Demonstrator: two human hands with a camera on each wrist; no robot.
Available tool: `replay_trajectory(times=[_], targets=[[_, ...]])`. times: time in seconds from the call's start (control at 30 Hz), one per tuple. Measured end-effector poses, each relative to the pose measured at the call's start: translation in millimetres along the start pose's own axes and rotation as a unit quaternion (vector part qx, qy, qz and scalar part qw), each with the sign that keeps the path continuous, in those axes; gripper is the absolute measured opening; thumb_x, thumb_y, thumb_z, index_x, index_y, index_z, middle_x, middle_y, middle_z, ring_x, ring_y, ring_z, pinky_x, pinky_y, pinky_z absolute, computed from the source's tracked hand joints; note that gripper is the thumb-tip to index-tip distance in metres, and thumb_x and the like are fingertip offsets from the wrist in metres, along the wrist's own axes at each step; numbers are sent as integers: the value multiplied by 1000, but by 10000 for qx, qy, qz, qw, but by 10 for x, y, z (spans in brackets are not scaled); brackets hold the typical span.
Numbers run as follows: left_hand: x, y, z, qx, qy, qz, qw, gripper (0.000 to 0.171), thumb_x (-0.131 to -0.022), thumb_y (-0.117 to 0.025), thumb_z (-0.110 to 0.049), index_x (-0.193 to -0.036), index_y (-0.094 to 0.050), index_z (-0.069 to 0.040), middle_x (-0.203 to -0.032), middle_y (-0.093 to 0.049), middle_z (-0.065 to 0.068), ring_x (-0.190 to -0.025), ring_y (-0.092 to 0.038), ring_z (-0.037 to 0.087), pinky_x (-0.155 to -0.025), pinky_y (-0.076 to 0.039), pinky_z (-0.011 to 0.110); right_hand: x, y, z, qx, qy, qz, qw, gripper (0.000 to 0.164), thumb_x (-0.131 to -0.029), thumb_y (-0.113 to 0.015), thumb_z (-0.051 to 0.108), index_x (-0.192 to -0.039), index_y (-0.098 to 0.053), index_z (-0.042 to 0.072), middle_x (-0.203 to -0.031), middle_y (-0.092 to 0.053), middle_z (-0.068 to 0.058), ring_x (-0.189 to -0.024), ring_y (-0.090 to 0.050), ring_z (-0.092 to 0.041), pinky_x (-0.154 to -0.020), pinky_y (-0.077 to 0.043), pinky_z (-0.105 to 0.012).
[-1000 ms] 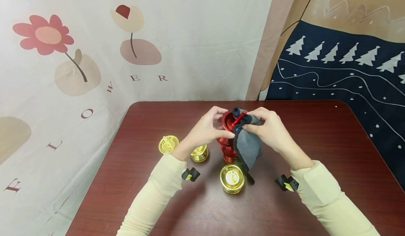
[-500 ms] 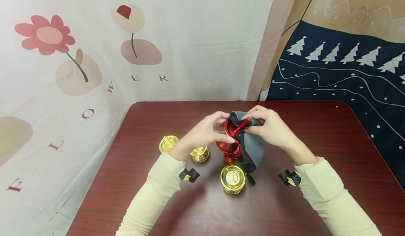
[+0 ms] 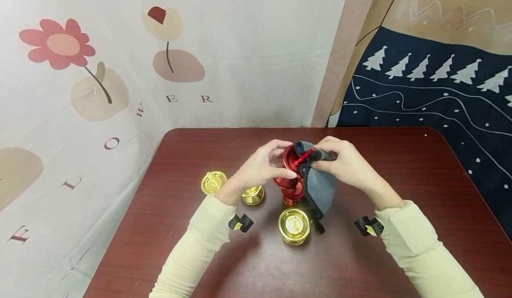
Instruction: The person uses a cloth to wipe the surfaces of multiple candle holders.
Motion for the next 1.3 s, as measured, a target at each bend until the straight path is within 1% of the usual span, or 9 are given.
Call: replay_trajectory(times=[0.1, 0.2, 0.3, 0.47, 0.6, 0.77, 0.9, 1.07, 1.3], targets=[[-8, 108, 50, 67, -3, -482, 9988, 61, -73, -76, -7, -125, -44, -2, -119, -57, 15, -105, -58, 19, -88, -45, 24, 47, 49, -75, -278, -488, -282, 9980, 24, -81, -70, 11, -104, -67, 5, -98, -59, -3, -87, -51, -15, -67, -47, -25], [-8, 219, 95, 96, 112, -785, 9968, 61, -75, -75, -13, -127, -44, -3, -121, -55, 14, -107, -56, 19, -88, -46, 27, 91, 100, -119, -516, -784, -524, 9942, 28, -82, -69, 14, -108, -65, 4, -101, -57, -3, -90, -50, -18, -67, -48, -25], [4, 310, 107, 137, 282, -1006, 9944, 61, -77, -73, -18, -129, -45, -4, -124, -53, 13, -109, -53, 20, -87, -46, 31, 121, 121, -145, -647, -893, -666, 9917, 27, -82, -69, 13, -107, -65, 4, -102, -57, -1, -91, -50, -18, -67, -47, -25], [14, 383, 110, 578, 474, -1234, 9895, 59, -80, -70, -20, -130, -44, -1, -125, -52, 15, -105, -55, 22, -84, -49, 31, 143, 93, -142, -677, -771, -680, 9924, 26, -81, -70, 10, -105, -65, 4, -101, -57, 0, -92, -51, -15, -69, -47, -21], [2, 354, 117, 1210, 537, -1274, 9830, 56, -81, -69, -14, -129, -44, 1, -116, -55, 17, -93, -61, 22, -79, -51, 31, 133, 32, -110, -682, -554, -666, 9939, 25, -80, -70, 8, -104, -66, 3, -99, -58, -1, -91, -52, -13, -70, -47, -18], [-24, 274, 103, 1444, 479, -1225, 9807, 52, -82, -68, -11, -127, -45, 4, -104, -60, 17, -82, -64, 19, -78, -52, 34, 96, -50, -82, -728, -357, -643, 9946, 25, -79, -71, 5, -103, -66, 2, -97, -59, -2, -88, -54, -11, -71, -48, -16], [-41, 220, 107, 1487, 472, -1089, 9817, 56, -81, -68, -10, -129, -44, 5, -105, -60, 17, -84, -65, 20, -80, -51, 38, 73, -85, -76, -750, -365, -662, 9943, 24, -79, -71, 5, -102, -66, 2, -97, -59, -3, -87, -55, -11, -72, -48, -16], [-40, 228, 122, 1288, 506, -1068, 9846, 59, -77, -72, -10, -128, -45, 4, -107, -61, 13, -89, -63, 17, -81, -51, 35, 57, -72, -80, -803, -513, -734, 9927, 24, -80, -70, 7, -103, -66, 2, -96, -60, -4, -85, -56, -12, -71, -49, -17], [-52, 236, 41, 1017, -51, -805, 9915, 39, -76, -72, -3, -112, -58, 4, -107, -63, 14, -95, -61, 14, -77, -51, 27, 11, -26, -50, -812, -538, -844, 9917, 25, -79, -71, 7, -103, -65, 1, -95, -60, -3, -83, -57, -12, -69, -49, -17]])
Point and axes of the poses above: each hand's wrist, its own x-axis away from the middle knuckle, its own y-axis out of the back of the hand, z = x × y, the point moved 8 cm from there along -x, towards the middle knuckle
